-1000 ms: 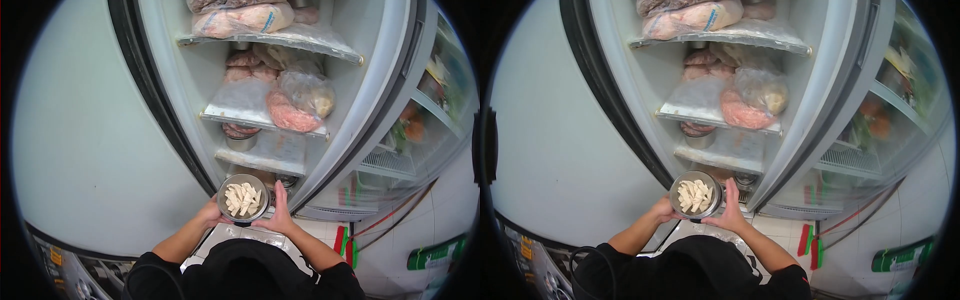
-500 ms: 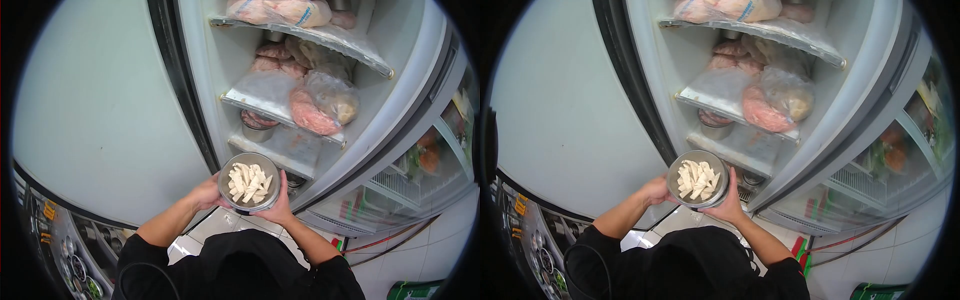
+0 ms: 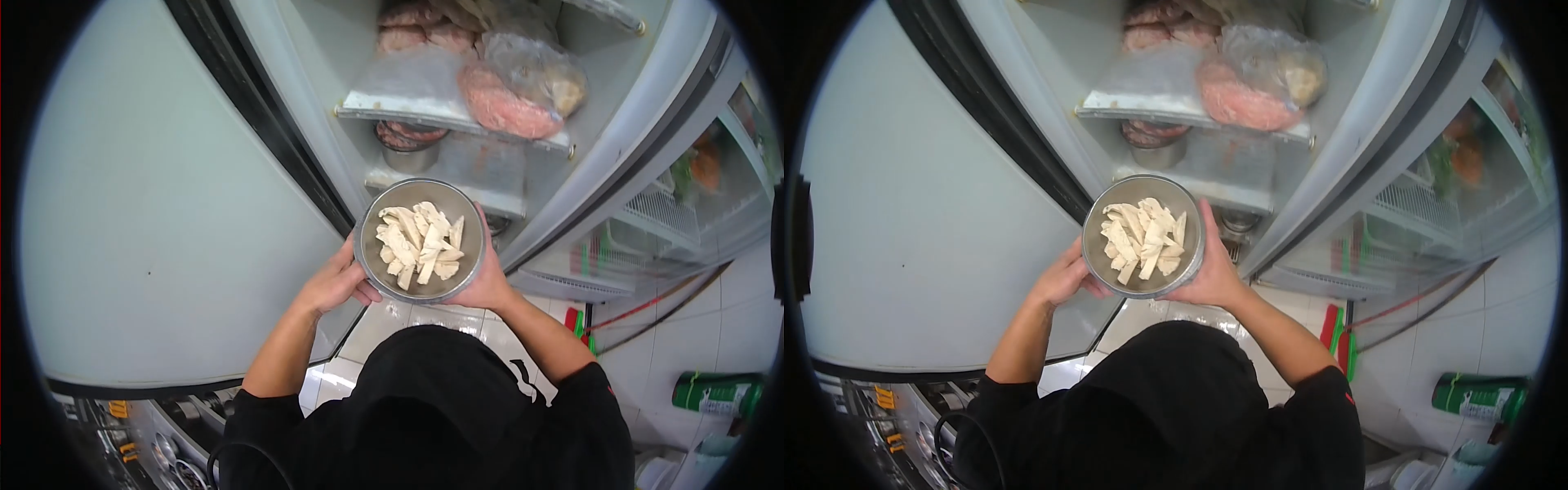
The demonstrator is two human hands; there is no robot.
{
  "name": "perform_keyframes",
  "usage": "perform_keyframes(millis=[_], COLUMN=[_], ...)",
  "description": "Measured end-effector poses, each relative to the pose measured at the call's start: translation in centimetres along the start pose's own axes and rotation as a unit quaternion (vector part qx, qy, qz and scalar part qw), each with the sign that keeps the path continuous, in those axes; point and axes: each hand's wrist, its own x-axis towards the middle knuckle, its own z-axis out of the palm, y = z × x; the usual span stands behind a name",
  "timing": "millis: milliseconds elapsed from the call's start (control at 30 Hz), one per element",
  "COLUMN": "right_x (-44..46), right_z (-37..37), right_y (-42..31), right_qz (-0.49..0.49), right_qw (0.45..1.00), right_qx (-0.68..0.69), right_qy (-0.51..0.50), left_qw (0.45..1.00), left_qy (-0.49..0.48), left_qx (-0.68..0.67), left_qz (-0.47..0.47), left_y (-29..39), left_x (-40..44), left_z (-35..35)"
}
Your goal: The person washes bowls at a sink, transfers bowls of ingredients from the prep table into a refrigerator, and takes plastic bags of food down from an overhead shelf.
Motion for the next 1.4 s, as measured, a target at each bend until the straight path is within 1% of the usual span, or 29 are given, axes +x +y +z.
perform_keyframes(millis=[100,200,233,333,367,467,500,567,633,667,733,767,833,867,933,1000,1033,1067,1133,1167,1200,1267,1333,1400], right_x=[-1.2,-2.9,-3.3,-3.7,-4.4,-5.7,-6.4,-8.1,-9.8,-10.3,-10.4,-10.1,-10.1,-10.0,-9.3,-9.0,-8.9,-9.1,-9.8,-9.7,-10.3,-11.8,-13.9,-15.6], right_z=[0.6,1.0,1.5,1.1,1.2,1.3,1.4,1.3,1.3,1.2,0.8,0.6,0.2,0.1,-0.3,-0.4,-0.5,-0.6,-0.8,-0.7,-0.8,-1.7,-2.6,-3.9], right_y=[2.1,4.6,4.8,6.6,8.2,10.8,12.3,15.9,17.1,17.4,16.8,16.3,16.1,15.6,14.8,15.4,15.2,15.3,15.7,15.3,15.5,15.8,16.2,16.2], right_qz=[0.052,0.095,0.108,0.126,0.153,0.190,0.213,0.251,0.265,0.270,0.300,0.312,0.276,0.261,0.278,0.276,0.290,0.316,0.367,0.350,0.354,0.356,0.378,0.390], right_qw=[0.992,0.993,0.993,0.989,0.985,0.970,0.968,0.961,0.958,0.958,0.945,0.937,0.946,0.949,0.944,0.950,0.947,0.935,0.906,0.917,0.910,0.897,0.885,0.872], right_qx=[-0.109,-0.063,-0.027,-0.044,-0.027,-0.113,-0.082,-0.017,-0.019,-0.021,-0.076,-0.105,-0.128,-0.139,-0.139,-0.117,-0.112,-0.135,-0.185,-0.160,-0.177,-0.208,-0.213,-0.227], right_qy=[-0.034,-0.031,-0.041,-0.068,-0.071,-0.101,-0.104,-0.115,-0.103,-0.096,-0.110,-0.117,-0.111,-0.110,-0.107,-0.089,-0.084,-0.086,-0.097,-0.104,-0.120,-0.159,-0.168,-0.190], left_qw=[0.987,0.971,0.969,0.959,0.957,0.956,0.952,0.946,0.937,0.934,0.929,0.932,0.933,0.938,0.935,0.929,0.927,0.920,0.903,0.889,0.873,0.846,0.833,0.867], left_qy=[0.036,0.036,0.017,0.031,0.030,0.021,0.034,0.039,0.026,0.042,0.073,0.087,0.112,0.095,0.110,0.130,0.141,0.148,0.168,0.177,0.189,0.241,0.286,0.335], left_qx=[-0.156,-0.237,-0.246,-0.279,-0.284,-0.281,-0.288,-0.285,-0.281,-0.282,-0.284,-0.290,-0.306,-0.304,-0.325,-0.337,-0.340,-0.357,-0.396,-0.423,-0.449,-0.475,-0.474,-0.368], left_qz=[0.005,0.001,0.000,-0.033,-0.051,-0.082,-0.094,-0.150,-0.207,-0.213,-0.225,-0.200,-0.156,-0.140,-0.092,-0.082,-0.077,-0.059,-0.023,-0.018,-0.011,-0.027,-0.022,-0.024], left_y=[-2.9,-6.2,-7.3,-8.4,-9.3,-12.2,-13.5,-16.8,-18.9,-19.5,-19.6,-19.3,-18.8,-18.3,-18.0,-17.0,-16.9,-17.3,-18.8,-19.4,-20.2,-21.9,-25.7,-24.8], left_x=[1.4,3.7,4.1,6.1,7.0,9.2,10.2,12.6,13.4,13.6,13.4,13.2,12.6,12.2,12.1,12.3,12.6,13.4,15.8,17.3,19.2,23.7,30.7,33.6], left_z=[1.9,3.0,2.9,3.6,3.6,3.7,4.3,5.2,5.8,6.2,7.1,7.4,8.0,7.7,7.9,8.1,8.2,8.4,8.7,8.8,8.8,9.1,10.2,10.0])
